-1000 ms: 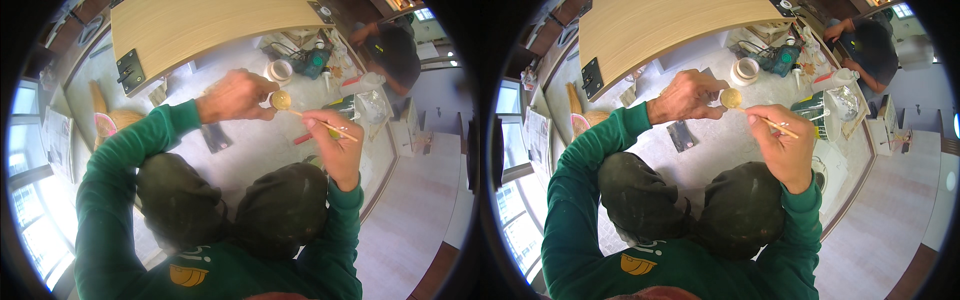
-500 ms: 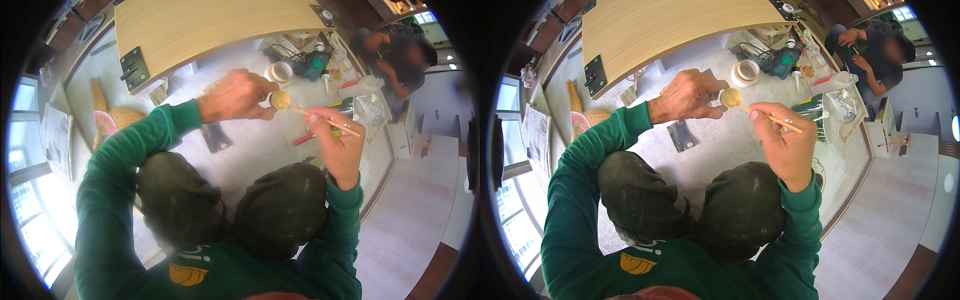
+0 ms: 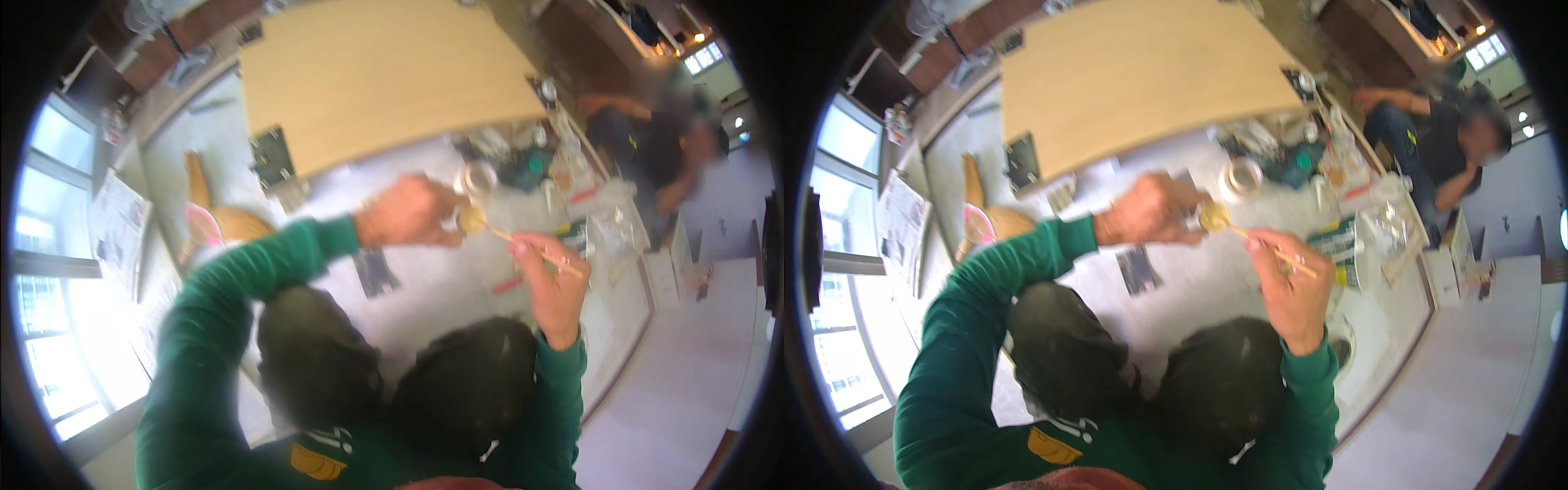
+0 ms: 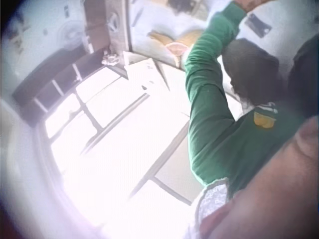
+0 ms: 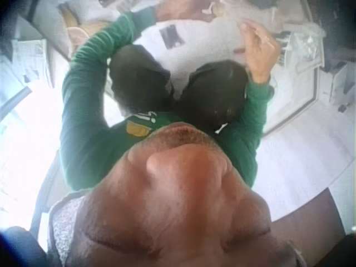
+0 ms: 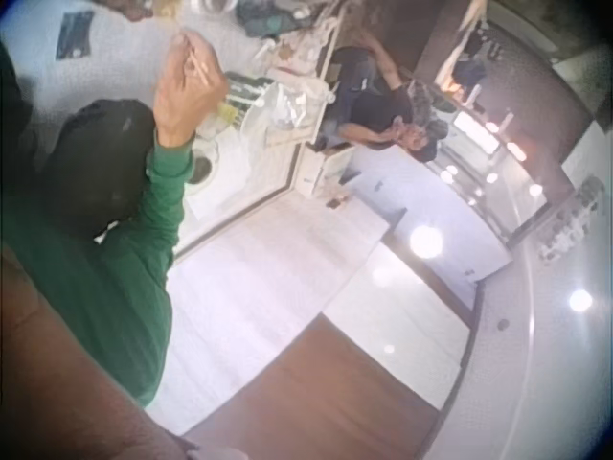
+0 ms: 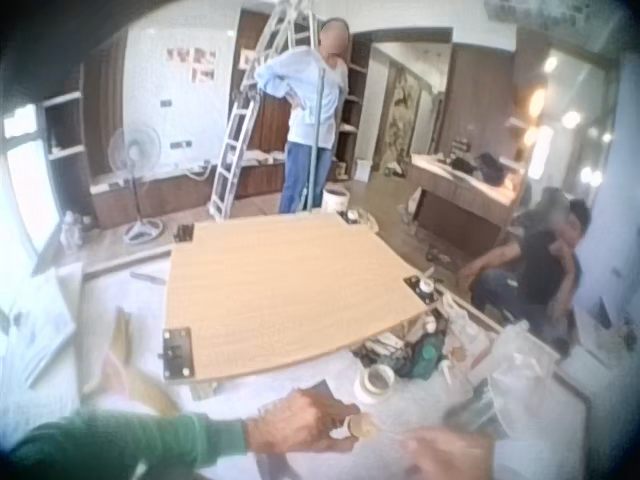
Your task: The person sits on the floor and applies a finish to a light-colored wooden board using a small brush and a cloth. They repeatedly dip the brush into a container, apply the finish to the board, and wipe the surface with a cloth. Another person is visible in the background.
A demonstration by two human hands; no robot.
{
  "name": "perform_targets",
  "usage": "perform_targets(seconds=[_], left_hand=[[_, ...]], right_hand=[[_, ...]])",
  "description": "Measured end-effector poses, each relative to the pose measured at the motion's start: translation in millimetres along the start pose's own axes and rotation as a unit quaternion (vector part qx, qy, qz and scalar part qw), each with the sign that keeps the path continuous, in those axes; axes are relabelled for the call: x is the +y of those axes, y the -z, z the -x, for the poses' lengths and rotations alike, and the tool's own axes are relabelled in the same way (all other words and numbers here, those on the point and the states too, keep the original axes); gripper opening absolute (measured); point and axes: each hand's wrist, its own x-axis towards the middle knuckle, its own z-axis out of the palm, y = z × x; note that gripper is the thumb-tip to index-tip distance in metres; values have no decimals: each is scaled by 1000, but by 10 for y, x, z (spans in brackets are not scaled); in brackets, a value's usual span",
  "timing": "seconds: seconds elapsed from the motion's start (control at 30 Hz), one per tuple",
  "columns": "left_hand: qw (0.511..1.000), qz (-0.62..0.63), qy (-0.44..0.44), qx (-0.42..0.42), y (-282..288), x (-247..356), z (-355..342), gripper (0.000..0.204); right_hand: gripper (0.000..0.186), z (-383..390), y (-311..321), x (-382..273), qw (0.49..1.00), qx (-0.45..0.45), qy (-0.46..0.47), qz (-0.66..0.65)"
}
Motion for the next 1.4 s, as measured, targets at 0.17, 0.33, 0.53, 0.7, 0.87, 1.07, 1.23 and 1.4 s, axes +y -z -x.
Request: perform_targets(seconds=[0.17, 0.33, 0.53, 0.7, 0.87, 1.07, 1.23, 1.4], left_hand=[[998, -60, 14, -20, 124, -7, 36, 41], [999, -8, 39, -18, 153, 80, -72, 37], [999, -12, 35, -33, 175, 121, -118, 38], [999, -28, 0, -24, 173, 110, -126, 39], [999, -37, -4, -2, 22, -18, 9, 42], [1000, -10, 23, -2, 131, 140, -73, 42], [1000, -13, 24, -3, 120, 138, -68, 44], [1000, -17, 16, -1, 119, 134, -73, 45]], right_hand=[[16, -113, -150, 82, 997, 2, 47, -56], [15, -134, -136, 87, 998, -6, 24, -51], [13, -127, -92, -6, 997, -1, 32, -64], [13, -164, -57, -46, 993, 41, 113, 10], [14, -98, -63, -24, 999, 10, 41, 12], [14, -54, -74, 37, 997, 22, 44, -63], [16, -72, -43, 70, 996, 32, 38, -76], [16, -25, -14, 49, 996, 5, 22, -81]])
